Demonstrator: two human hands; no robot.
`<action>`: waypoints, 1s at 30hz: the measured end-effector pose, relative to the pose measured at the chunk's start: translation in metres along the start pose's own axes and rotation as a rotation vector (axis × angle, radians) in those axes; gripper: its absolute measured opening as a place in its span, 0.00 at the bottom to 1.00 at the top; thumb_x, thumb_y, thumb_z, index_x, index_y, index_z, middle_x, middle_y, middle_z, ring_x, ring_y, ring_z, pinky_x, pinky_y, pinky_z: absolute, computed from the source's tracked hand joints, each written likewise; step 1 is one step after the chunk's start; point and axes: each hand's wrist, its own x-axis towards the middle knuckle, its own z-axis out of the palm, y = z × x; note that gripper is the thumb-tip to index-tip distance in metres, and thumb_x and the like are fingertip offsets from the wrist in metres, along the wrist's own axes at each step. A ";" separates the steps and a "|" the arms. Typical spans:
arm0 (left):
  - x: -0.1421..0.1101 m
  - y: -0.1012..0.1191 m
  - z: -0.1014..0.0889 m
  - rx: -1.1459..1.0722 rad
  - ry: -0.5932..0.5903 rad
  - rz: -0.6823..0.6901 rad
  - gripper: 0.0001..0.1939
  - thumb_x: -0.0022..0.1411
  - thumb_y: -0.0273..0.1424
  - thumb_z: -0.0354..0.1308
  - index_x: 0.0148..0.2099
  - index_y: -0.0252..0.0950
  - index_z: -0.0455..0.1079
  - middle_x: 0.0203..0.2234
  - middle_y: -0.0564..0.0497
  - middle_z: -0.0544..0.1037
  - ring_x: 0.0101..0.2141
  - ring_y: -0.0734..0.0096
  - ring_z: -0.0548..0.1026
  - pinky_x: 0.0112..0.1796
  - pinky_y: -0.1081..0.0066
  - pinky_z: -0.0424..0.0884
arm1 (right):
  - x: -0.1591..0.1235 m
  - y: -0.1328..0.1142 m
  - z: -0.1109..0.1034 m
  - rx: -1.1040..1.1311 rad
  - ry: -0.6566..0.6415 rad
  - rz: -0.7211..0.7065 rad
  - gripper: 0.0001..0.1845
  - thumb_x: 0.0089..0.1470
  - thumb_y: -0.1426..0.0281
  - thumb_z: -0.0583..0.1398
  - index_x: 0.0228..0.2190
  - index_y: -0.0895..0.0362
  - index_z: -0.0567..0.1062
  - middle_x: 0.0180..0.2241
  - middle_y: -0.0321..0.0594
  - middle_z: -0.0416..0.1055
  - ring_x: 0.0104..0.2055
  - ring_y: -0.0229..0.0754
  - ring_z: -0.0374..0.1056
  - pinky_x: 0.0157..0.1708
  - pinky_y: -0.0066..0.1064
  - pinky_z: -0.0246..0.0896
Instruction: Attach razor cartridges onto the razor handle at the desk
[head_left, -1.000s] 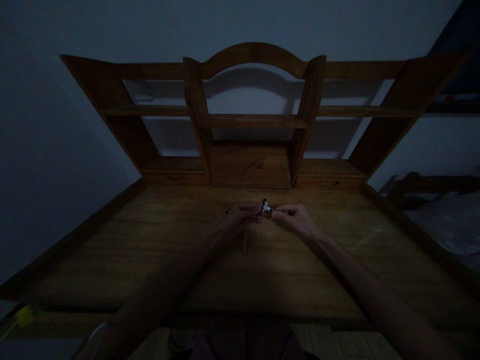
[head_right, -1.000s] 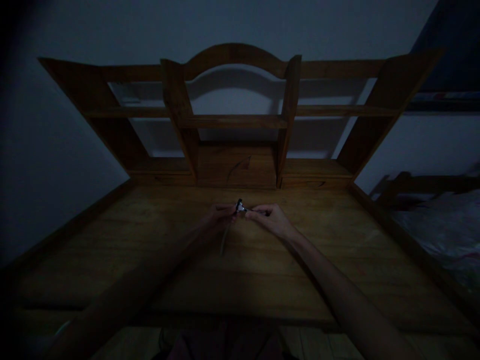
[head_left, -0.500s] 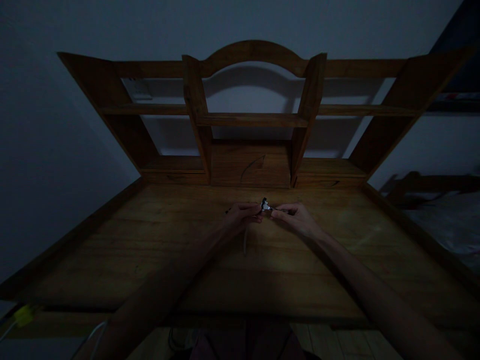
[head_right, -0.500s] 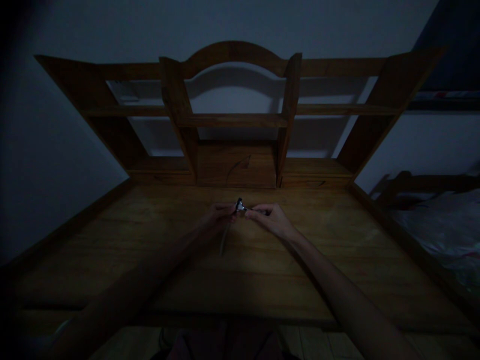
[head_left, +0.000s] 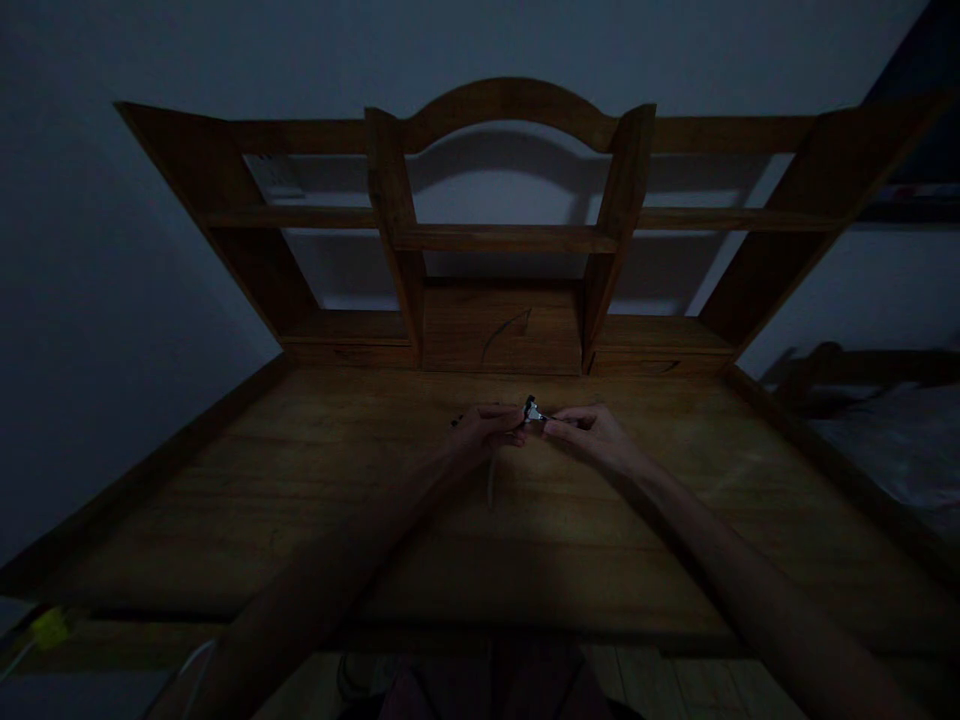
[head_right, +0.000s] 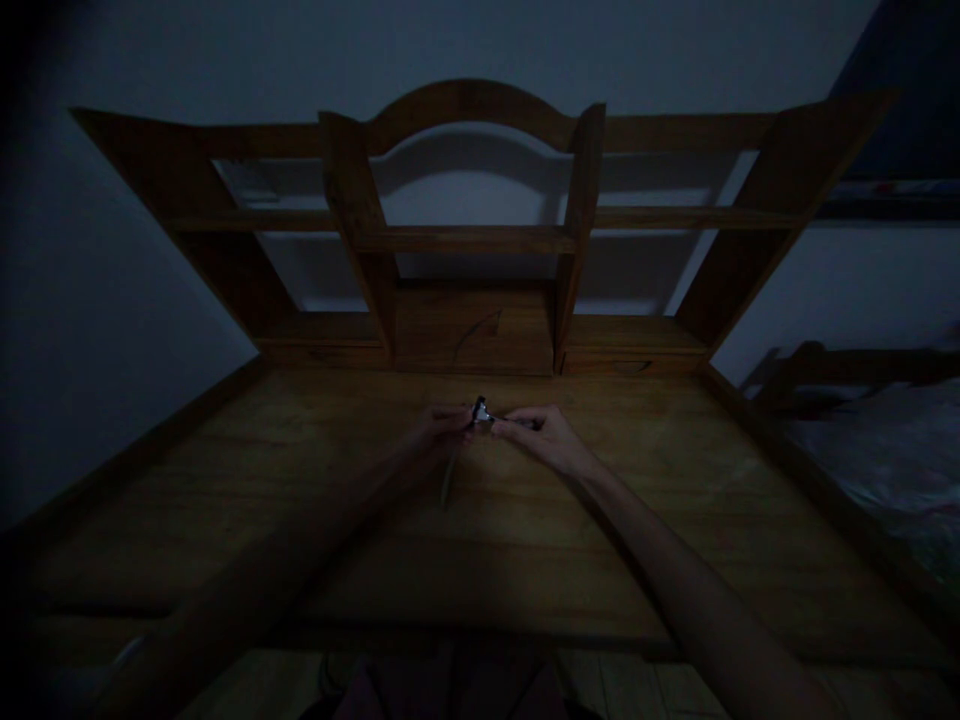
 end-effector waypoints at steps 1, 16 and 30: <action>0.000 0.000 0.000 0.000 0.001 -0.002 0.14 0.49 0.34 0.68 0.35 0.28 0.77 0.29 0.47 0.78 0.26 0.77 0.72 0.30 0.75 0.68 | 0.000 0.000 0.000 0.002 -0.005 0.000 0.21 0.48 0.53 0.61 0.27 0.60 0.78 0.19 0.34 0.61 0.21 0.32 0.50 0.20 0.27 0.40; 0.002 0.001 0.001 -0.007 0.031 -0.026 0.13 0.49 0.33 0.68 0.34 0.29 0.77 0.29 0.47 0.77 0.25 0.76 0.72 0.29 0.75 0.68 | 0.001 0.003 0.000 -0.004 0.013 0.008 0.22 0.48 0.52 0.61 0.28 0.61 0.78 0.20 0.36 0.63 0.22 0.33 0.52 0.20 0.27 0.42; 0.004 -0.002 -0.002 0.011 0.033 -0.011 0.14 0.47 0.34 0.68 0.34 0.28 0.77 0.28 0.46 0.78 0.26 0.75 0.73 0.30 0.74 0.68 | 0.000 0.000 0.002 -0.014 0.027 0.019 0.23 0.49 0.52 0.60 0.29 0.61 0.79 0.21 0.36 0.64 0.22 0.33 0.53 0.20 0.27 0.43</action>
